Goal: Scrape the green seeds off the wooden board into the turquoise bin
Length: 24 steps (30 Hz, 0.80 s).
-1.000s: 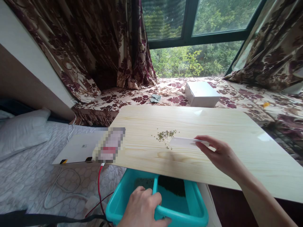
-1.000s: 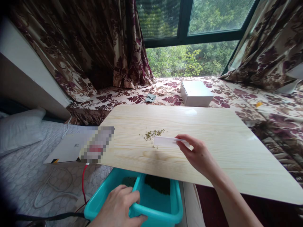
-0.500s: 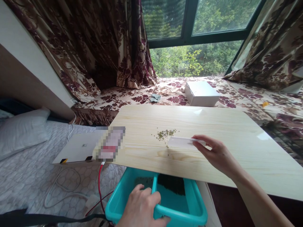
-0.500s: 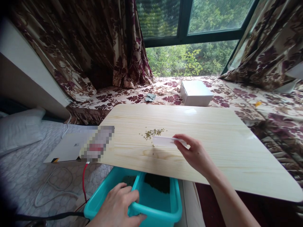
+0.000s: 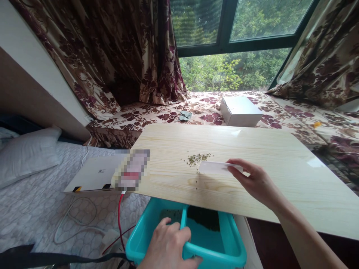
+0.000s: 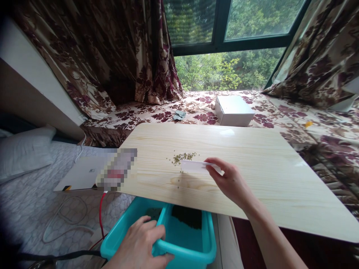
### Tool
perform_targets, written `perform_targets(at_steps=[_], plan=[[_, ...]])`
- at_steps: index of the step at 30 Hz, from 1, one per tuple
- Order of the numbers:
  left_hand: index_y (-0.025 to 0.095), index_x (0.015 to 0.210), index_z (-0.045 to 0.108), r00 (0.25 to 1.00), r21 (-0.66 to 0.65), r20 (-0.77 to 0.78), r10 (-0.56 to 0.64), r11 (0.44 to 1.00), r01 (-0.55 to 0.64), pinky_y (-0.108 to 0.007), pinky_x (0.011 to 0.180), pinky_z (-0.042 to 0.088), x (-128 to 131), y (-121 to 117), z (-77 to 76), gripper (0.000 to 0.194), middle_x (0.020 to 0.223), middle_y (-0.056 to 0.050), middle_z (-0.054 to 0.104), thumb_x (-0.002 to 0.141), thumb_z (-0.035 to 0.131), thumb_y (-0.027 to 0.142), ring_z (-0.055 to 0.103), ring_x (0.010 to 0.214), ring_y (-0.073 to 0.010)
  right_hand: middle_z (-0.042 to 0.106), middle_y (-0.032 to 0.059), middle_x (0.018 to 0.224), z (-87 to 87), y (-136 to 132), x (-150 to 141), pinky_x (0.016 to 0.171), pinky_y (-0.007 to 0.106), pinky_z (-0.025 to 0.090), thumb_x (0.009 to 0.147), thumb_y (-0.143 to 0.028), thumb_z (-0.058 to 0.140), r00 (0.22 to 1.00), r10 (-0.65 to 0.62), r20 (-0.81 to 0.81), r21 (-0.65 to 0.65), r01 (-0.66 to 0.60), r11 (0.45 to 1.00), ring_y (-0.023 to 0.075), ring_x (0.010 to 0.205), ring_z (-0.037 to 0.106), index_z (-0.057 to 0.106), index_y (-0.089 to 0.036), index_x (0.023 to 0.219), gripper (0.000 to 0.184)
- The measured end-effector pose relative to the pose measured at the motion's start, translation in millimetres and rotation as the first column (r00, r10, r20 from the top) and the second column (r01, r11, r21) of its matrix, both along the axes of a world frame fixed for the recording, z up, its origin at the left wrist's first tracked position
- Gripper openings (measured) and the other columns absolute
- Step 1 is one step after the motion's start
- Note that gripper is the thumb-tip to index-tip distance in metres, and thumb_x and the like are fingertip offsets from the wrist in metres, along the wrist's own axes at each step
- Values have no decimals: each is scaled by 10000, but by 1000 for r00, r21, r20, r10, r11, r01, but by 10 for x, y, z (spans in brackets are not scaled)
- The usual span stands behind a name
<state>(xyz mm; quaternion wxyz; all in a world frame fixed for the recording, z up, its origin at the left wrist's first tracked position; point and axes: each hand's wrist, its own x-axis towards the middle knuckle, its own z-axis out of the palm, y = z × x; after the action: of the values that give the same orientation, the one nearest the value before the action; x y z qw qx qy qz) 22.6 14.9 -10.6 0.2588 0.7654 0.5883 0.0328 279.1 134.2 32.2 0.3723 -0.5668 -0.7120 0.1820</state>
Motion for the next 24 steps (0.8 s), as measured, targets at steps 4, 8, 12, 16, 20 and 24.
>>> perform_targets(at_steps=[4,8,12,16,20,24], plan=[[220,756,656,1000,5,-3,5,1000,-5,-430,1011,356,7,-1,38,228,771,-17,639,635,746,392,607,877,-233,754,66,813,20,-15,15,631,292,536,836,-393,543,999,33,15,-4,-33,999,214,717,689,693,-201,890,250],[230,732,651,1000,4,-6,13,1000,-13,-419,999,370,21,7,84,218,738,-2,624,628,751,394,602,872,-233,754,72,817,26,-31,37,634,294,540,834,-400,547,1000,25,8,5,-25,1000,218,722,689,694,-201,890,253],[225,726,647,1000,0,-10,9,1000,-9,-430,998,371,19,10,88,214,735,-5,621,631,749,388,605,861,-233,752,65,811,2,-36,25,620,288,533,839,-396,541,999,36,15,-5,-36,999,213,708,682,696,-203,887,252],[225,718,643,1000,7,-10,4,1000,-4,-443,1002,366,7,6,41,219,729,-2,620,626,749,393,609,856,-235,749,63,798,-4,-51,9,600,283,525,835,-416,544,999,51,1,-17,-51,999,208,688,670,699,-206,882,265],[222,712,641,1000,6,-10,8,1000,-8,-452,1001,367,-5,2,-15,246,722,-7,621,602,766,402,611,857,-245,741,65,766,-28,-35,11,544,282,509,822,-437,553,999,5,-36,-34,-6,999,191,610,646,702,-186,891,300],[222,750,645,1000,16,21,-8,1000,7,-461,1021,348,-23,-14,-48,249,766,-13,637,630,757,410,613,873,-238,728,66,731,-75,20,3,531,303,506,799,-461,567,996,-37,-80,-63,32,997,198,591,640,705,-163,891,341]])
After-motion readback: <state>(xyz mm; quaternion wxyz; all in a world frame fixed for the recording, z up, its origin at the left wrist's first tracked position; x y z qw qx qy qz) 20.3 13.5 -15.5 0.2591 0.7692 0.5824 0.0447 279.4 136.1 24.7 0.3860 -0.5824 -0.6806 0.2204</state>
